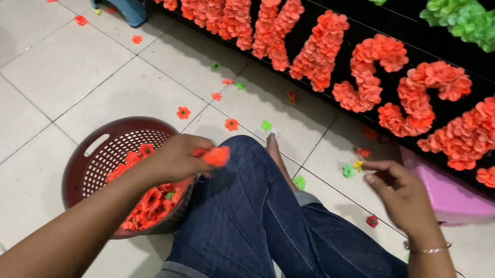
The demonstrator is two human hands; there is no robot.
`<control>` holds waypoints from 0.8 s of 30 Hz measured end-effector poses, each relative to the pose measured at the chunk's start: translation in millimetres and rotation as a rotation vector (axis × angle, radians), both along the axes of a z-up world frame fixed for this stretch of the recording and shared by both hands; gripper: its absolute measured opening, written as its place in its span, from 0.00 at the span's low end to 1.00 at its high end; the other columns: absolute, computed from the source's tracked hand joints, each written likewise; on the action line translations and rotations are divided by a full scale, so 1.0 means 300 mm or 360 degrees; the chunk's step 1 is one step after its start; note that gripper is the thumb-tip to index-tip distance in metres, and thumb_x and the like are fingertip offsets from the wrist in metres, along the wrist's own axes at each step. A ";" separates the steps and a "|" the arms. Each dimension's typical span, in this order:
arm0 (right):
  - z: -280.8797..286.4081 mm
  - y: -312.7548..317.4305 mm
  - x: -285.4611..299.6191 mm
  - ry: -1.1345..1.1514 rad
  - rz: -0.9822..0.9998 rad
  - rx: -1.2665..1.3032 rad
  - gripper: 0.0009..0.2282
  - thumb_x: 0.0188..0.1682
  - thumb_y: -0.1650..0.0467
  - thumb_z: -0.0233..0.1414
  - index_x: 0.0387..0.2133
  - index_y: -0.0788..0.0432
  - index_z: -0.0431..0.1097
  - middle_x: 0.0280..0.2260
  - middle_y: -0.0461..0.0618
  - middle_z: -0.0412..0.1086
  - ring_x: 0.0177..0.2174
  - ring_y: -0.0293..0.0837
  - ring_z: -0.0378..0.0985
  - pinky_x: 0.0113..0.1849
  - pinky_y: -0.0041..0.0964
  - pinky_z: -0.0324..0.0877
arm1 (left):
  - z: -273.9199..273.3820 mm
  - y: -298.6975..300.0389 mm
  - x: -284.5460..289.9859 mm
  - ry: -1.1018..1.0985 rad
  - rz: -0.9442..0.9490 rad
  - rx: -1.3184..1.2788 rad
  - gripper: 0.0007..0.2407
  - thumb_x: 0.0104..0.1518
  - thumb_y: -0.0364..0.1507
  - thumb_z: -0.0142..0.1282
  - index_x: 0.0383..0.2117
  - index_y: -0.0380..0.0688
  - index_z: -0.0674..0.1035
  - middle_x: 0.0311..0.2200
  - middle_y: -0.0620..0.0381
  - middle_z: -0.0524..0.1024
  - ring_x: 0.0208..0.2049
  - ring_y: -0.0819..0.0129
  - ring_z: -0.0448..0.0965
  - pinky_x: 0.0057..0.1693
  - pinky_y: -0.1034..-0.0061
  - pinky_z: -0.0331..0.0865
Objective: Arranging small artificial flowers on a board to create a sign.
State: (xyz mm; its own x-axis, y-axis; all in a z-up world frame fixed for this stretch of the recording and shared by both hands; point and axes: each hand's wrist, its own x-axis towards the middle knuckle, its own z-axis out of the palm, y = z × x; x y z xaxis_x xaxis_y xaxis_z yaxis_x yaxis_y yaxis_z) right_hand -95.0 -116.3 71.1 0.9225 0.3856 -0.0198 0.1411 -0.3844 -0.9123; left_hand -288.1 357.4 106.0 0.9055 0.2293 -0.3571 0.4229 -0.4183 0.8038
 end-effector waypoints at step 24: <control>-0.156 -0.848 0.308 -0.0359 -0.0945 0.0308 0.04 0.63 0.71 0.70 0.43 0.60 0.84 0.41 0.53 0.82 0.43 0.42 0.84 0.53 0.42 0.78 | -0.315 -1.510 0.872 -0.0448 -0.0936 -0.0594 0.22 0.63 0.29 0.66 0.66 0.49 0.83 0.39 0.48 0.87 0.37 0.58 0.87 0.38 0.64 0.82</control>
State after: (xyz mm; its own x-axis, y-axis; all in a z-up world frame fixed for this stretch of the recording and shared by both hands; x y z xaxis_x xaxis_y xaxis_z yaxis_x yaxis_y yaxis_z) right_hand -2.6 -370.7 24.4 0.9527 -0.2123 0.2175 0.1516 -0.2882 -0.9455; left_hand -26.5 -95.5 11.4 0.9098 -0.4117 -0.0529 -0.0289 -0.1902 0.9813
